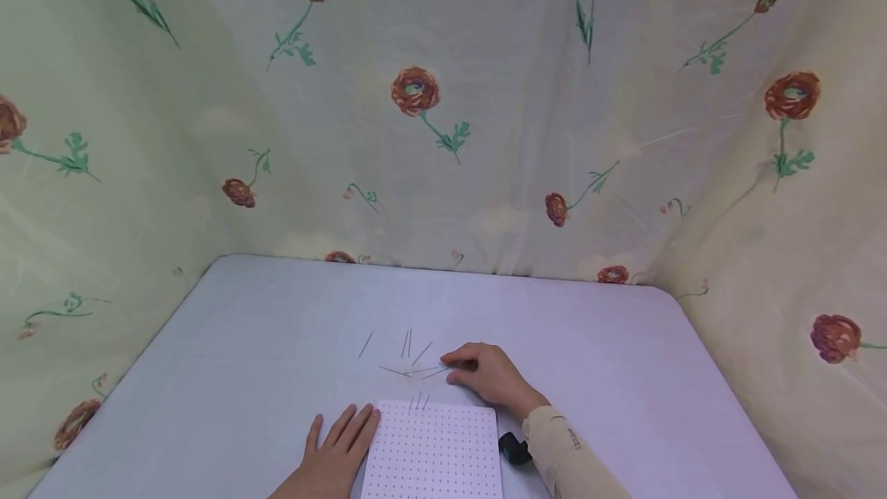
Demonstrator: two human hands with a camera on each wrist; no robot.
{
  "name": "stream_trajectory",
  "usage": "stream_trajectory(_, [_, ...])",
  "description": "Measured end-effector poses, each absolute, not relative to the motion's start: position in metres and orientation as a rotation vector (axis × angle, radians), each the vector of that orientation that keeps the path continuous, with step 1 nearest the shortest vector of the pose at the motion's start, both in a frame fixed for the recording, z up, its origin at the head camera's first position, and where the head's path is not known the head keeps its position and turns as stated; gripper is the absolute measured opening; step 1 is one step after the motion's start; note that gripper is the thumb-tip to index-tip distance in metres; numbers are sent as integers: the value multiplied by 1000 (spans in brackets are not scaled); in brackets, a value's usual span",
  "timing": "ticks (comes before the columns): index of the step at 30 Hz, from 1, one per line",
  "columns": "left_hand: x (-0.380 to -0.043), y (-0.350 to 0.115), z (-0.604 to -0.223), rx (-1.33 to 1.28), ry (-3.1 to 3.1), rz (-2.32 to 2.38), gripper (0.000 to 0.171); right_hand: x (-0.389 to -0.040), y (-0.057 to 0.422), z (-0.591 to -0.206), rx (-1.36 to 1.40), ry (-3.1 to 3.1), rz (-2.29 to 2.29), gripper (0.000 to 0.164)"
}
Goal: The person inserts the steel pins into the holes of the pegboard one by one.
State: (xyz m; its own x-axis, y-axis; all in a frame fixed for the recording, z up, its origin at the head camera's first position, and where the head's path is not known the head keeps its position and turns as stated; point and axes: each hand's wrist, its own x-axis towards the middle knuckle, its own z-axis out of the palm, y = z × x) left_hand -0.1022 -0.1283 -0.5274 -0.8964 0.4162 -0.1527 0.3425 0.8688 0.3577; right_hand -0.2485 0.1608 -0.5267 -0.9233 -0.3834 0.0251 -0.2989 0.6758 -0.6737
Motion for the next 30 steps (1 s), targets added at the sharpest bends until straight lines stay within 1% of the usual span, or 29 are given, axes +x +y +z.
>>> stream_trajectory(10, [-102, -127, -527, 556, 2807, 456, 134, -249, 160, -527, -589, 2773, -1051, 27])
stream_trajectory(23, [-101, -127, -529, 571, 2821, 471, 133, -251, 154, -527, -480, 2783, -1003, 21])
stream_trajectory(30, [-101, -129, -529, 590, 2840, 474, 133, -254, 153, -526, -569, 2842, -984, 15])
